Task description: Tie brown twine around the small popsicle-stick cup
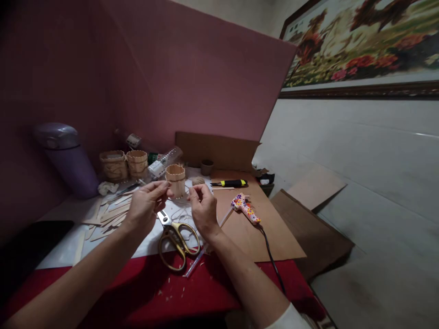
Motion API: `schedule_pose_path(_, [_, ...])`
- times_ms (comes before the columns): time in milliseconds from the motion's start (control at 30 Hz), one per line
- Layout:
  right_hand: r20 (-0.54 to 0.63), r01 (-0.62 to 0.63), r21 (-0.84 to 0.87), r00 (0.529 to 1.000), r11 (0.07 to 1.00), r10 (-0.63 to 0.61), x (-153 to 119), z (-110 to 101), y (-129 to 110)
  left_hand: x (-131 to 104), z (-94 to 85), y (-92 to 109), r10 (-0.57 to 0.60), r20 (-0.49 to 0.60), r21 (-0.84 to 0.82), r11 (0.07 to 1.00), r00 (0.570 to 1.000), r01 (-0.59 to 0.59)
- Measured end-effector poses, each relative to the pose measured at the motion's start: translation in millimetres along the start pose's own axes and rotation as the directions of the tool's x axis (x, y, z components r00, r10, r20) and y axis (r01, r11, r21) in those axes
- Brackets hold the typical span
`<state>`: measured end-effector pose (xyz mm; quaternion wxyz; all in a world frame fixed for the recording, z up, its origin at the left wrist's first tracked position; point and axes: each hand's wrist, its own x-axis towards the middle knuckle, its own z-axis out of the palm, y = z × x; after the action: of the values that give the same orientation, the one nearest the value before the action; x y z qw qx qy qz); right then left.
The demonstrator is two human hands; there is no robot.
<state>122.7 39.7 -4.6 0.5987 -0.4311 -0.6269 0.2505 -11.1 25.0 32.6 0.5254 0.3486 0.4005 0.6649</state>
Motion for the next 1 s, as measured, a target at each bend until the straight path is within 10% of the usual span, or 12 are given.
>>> schedule_pose_path(467, [-0.123,0.047,-0.106,0.991,0.993,-0.06,-16.5,-0.6,9.9,4.1,5.4,-29.9,-0.193,0.141,-0.112,0.971,0.971,0.21])
schedule_pose_path(1000, [-0.045,0.076,-0.185,0.995,0.98,-0.086,-23.8,1.4,10.4,-0.3,-3.8,-27.8,-0.175,0.078,-0.073,0.981,0.982,0.18])
